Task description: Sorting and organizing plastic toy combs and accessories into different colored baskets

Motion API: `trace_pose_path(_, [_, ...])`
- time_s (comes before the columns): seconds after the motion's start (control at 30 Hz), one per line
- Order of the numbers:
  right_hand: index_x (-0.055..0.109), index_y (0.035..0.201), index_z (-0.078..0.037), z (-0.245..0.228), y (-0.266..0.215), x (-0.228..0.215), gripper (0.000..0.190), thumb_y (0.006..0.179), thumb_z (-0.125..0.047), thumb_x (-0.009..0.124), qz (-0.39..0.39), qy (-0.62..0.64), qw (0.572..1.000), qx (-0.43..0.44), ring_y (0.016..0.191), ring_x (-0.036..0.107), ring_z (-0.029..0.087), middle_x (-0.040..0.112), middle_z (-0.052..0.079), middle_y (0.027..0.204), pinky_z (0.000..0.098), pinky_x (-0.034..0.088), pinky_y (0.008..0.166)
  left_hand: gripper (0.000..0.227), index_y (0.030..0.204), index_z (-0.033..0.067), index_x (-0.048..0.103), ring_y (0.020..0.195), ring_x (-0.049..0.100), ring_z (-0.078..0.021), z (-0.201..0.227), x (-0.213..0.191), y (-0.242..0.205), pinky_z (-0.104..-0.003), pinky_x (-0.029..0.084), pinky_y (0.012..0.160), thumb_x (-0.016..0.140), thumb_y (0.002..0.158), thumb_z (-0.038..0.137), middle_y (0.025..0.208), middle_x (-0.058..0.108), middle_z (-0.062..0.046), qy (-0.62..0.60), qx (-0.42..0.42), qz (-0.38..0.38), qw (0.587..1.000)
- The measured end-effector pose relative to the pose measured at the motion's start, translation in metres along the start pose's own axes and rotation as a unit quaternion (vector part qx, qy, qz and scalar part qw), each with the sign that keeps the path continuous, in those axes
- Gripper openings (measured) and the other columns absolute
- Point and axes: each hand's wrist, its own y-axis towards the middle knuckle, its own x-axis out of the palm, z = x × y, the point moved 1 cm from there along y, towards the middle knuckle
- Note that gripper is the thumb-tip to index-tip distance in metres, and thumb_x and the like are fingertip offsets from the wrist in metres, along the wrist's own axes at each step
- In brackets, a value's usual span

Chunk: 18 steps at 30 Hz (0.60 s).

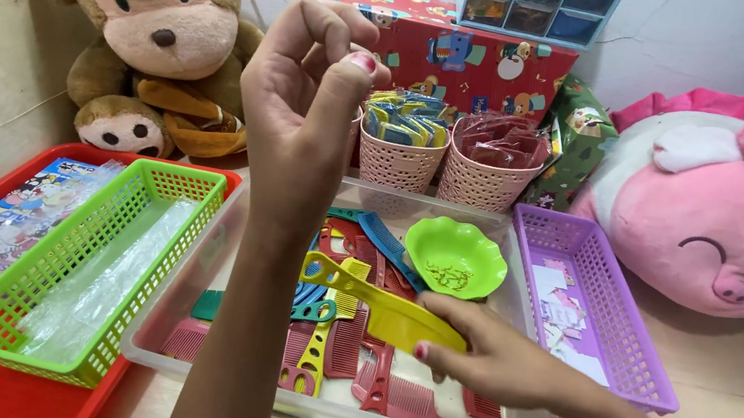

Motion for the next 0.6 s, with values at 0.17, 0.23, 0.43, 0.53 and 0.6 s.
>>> trace_pose_path(0.17, [0.063, 0.123, -0.004, 0.034, -0.017, 0.013, 0.034, 0.094, -0.019, 0.072, 0.006, 0.252, 0.967, -0.023, 0.080, 0.065, 0.011, 0.066, 0.004, 0.091, 0.0234, 0.054, 0.065, 0.008, 0.098, 0.0153, 0.050, 0.088, 0.053, -0.0060, -0.002, 0.016, -0.005, -0.021, 0.048, 0.079, 0.055, 0.097, 0.009, 0.101, 0.058, 0.001, 0.060, -0.047, -0.071, 0.994])
trace_pose_path(0.23, [0.061, 0.133, -0.004, 0.033, -0.021, 0.013, 0.045, 0.092, -0.019, 0.072, 0.023, 0.276, 0.961, -0.022, 0.081, 0.067, 0.011, 0.066, 0.003, 0.093, 0.0234, 0.058, 0.068, 0.008, 0.099, 0.0157, 0.051, 0.082, 0.054, -0.0039, -0.008, 0.026, -0.010, -0.019, 0.044, 0.072, 0.056, 0.097, 0.010, 0.098, 0.060, 0.002, 0.101, -0.083, -0.104, 0.986])
trace_pose_path(0.43, [0.055, 0.142, -0.009, 0.032, -0.020, 0.007, 0.058, 0.088, -0.020, 0.071, 0.129, 0.327, 0.935, 0.041, 0.087, 0.077, 0.026, 0.078, 0.018, 0.099, 0.0335, 0.061, 0.065, 0.020, 0.114, 0.0145, 0.055, 0.101, 0.065, -0.0161, -0.045, 0.035, -0.038, -0.031, 0.057, 0.082, 0.057, 0.095, 0.022, 0.116, 0.060, -0.005, 0.231, -0.114, -0.084, 0.963])
trace_pose_path(0.53, [0.051, 0.147, -0.012, 0.035, -0.018, 0.009, 0.064, 0.087, -0.021, 0.070, 0.130, 0.346, 0.929, 0.037, 0.088, 0.078, 0.027, 0.078, 0.018, 0.100, 0.0342, 0.062, 0.064, 0.035, 0.134, 0.0142, 0.051, 0.106, 0.067, -0.0201, -0.047, 0.036, -0.058, -0.029, 0.065, 0.079, 0.049, 0.100, 0.019, 0.124, 0.064, -0.014, 0.246, -0.172, -0.146, 0.943])
trace_pose_path(0.6, [0.048, 0.149, -0.008, 0.038, -0.017, 0.010, 0.065, 0.088, -0.017, 0.070, 0.148, 0.370, 0.917, 0.026, 0.096, 0.075, 0.024, 0.076, 0.017, 0.105, 0.0344, 0.060, 0.071, 0.046, 0.148, 0.0147, 0.045, 0.088, 0.074, -0.0183, -0.045, 0.036, -0.075, -0.031, 0.066, 0.078, 0.048, 0.104, 0.026, 0.117, 0.069, -0.013, 0.188, -0.192, -0.227, 0.936])
